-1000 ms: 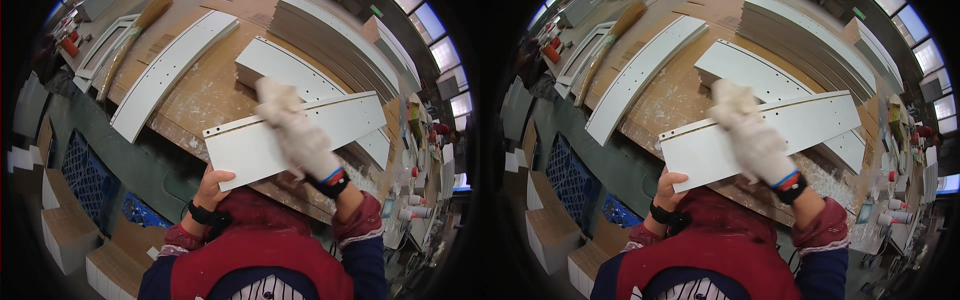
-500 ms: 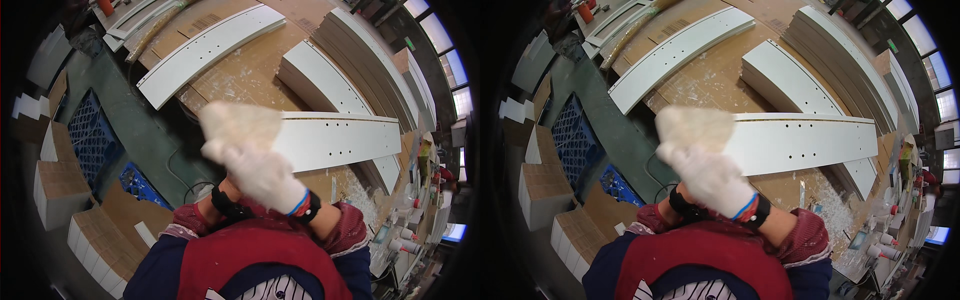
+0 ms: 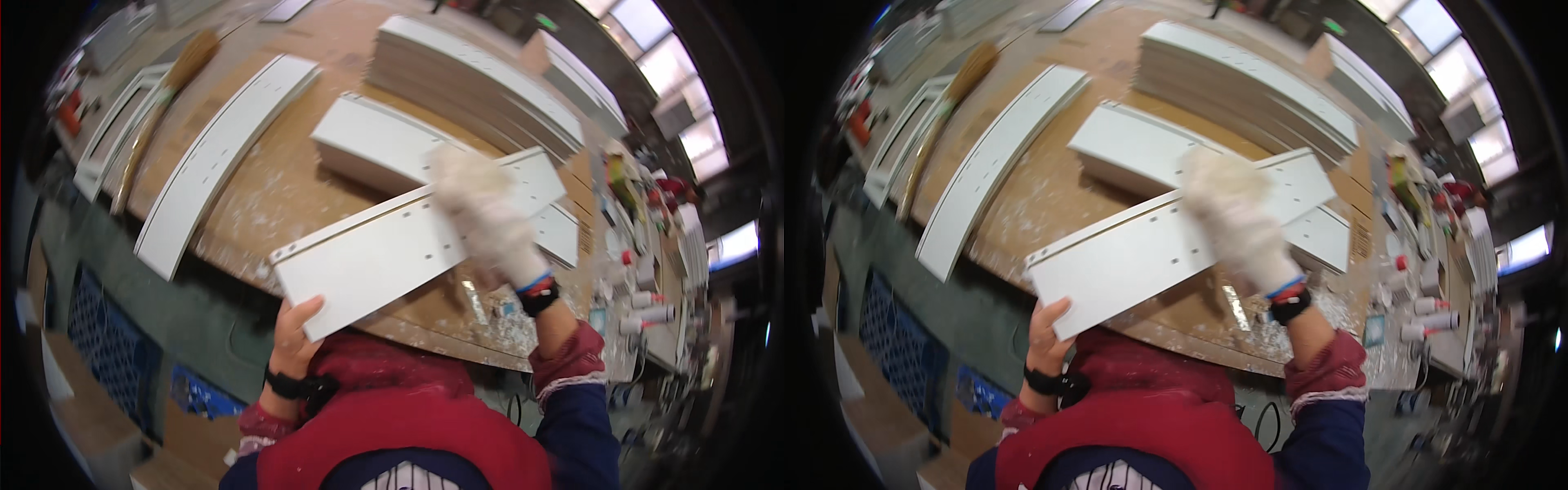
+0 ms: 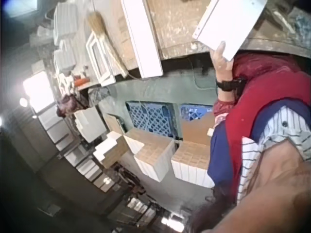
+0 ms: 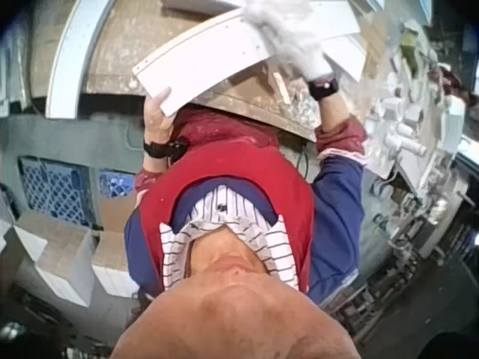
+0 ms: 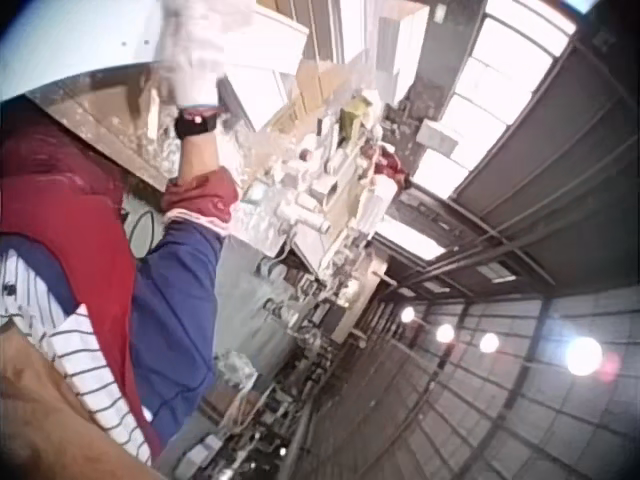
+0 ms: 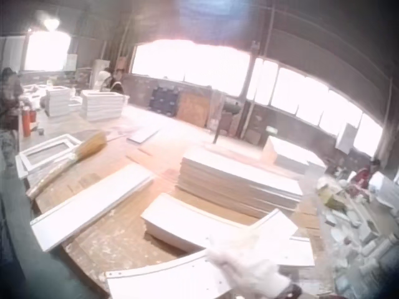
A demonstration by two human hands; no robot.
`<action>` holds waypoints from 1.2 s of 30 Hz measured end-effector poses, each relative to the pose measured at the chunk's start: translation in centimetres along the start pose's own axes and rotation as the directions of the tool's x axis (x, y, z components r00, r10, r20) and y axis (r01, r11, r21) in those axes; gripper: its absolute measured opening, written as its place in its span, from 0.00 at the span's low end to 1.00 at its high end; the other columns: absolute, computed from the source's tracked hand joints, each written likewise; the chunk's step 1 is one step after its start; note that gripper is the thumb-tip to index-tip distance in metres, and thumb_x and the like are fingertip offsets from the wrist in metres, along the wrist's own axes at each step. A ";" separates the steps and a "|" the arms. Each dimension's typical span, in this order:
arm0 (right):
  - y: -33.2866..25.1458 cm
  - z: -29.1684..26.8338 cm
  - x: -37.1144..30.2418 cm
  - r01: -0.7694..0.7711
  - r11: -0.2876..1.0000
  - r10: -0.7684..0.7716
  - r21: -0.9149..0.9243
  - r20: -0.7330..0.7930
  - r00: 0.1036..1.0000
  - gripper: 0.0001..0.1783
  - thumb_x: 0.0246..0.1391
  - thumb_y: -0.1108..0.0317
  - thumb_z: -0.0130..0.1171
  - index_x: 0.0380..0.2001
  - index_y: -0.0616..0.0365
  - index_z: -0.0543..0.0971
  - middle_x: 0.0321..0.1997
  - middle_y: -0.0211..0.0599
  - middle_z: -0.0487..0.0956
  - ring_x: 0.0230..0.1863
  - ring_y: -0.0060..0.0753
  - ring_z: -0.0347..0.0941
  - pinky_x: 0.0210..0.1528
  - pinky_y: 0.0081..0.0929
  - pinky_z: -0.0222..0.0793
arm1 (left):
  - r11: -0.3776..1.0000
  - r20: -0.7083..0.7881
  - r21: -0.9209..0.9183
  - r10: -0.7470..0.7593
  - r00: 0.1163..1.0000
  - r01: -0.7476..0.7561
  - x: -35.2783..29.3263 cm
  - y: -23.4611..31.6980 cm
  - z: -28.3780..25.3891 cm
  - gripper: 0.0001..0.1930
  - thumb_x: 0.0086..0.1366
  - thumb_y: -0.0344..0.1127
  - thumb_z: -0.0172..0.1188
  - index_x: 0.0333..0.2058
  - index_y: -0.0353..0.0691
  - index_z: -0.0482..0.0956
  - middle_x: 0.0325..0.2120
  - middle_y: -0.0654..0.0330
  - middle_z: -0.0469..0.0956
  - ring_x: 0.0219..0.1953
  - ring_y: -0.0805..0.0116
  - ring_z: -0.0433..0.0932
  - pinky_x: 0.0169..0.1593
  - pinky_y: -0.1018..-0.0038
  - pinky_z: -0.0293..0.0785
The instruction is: The person wipes the surface of white rectangular panels with a cloth, then uses a small tool to scrape the edges and corners. They handle the panels one at a time, flipping them over to clean both sides before placing them back on the workbench.
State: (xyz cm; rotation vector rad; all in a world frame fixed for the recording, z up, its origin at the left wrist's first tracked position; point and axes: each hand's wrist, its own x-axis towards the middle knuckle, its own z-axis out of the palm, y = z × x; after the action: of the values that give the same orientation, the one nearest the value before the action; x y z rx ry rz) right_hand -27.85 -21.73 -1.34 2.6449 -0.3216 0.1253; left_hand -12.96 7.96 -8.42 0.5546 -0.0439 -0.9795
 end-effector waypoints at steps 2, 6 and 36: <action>-5.6 -7.7 5.2 -0.237 0.780 0.037 0.579 0.335 0.941 0.14 0.50 0.66 0.50 0.42 0.52 0.73 0.29 0.43 0.77 0.36 0.42 0.75 0.34 0.36 0.73 | 0.997 -0.057 0.056 0.065 0.996 -0.061 -1.2 0.5 -1.1 0.29 0.52 0.25 0.52 0.55 0.29 0.60 0.50 0.47 0.69 0.52 0.52 0.70 0.57 0.62 0.66; -1.7 -6.3 5.3 -0.269 0.813 0.073 0.517 0.368 0.927 0.15 0.48 0.66 0.50 0.42 0.49 0.72 0.32 0.44 0.77 0.38 0.42 0.76 0.36 0.36 0.73 | 0.989 -0.117 0.123 0.098 0.988 -0.084 -3.8 1.3 -1.7 0.34 0.48 0.26 0.52 0.57 0.31 0.57 0.50 0.47 0.67 0.53 0.52 0.69 0.57 0.61 0.66; 16.9 6.8 0.8 -0.795 0.433 0.703 0.426 0.392 0.593 0.19 0.58 0.53 0.40 0.47 0.48 0.70 0.50 0.47 0.73 0.53 0.51 0.67 0.53 0.45 0.61 | 0.864 -0.066 0.378 0.383 0.922 -0.332 -4.9 2.7 -2.2 0.39 0.59 0.36 0.56 0.64 0.38 0.43 0.56 0.50 0.62 0.55 0.63 0.66 0.55 0.68 0.65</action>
State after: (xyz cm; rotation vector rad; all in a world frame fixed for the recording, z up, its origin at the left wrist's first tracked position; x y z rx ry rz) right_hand -31.06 -39.57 0.20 2.8258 -1.8046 0.3480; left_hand -13.06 13.96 -8.06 0.9173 -0.1999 -0.5641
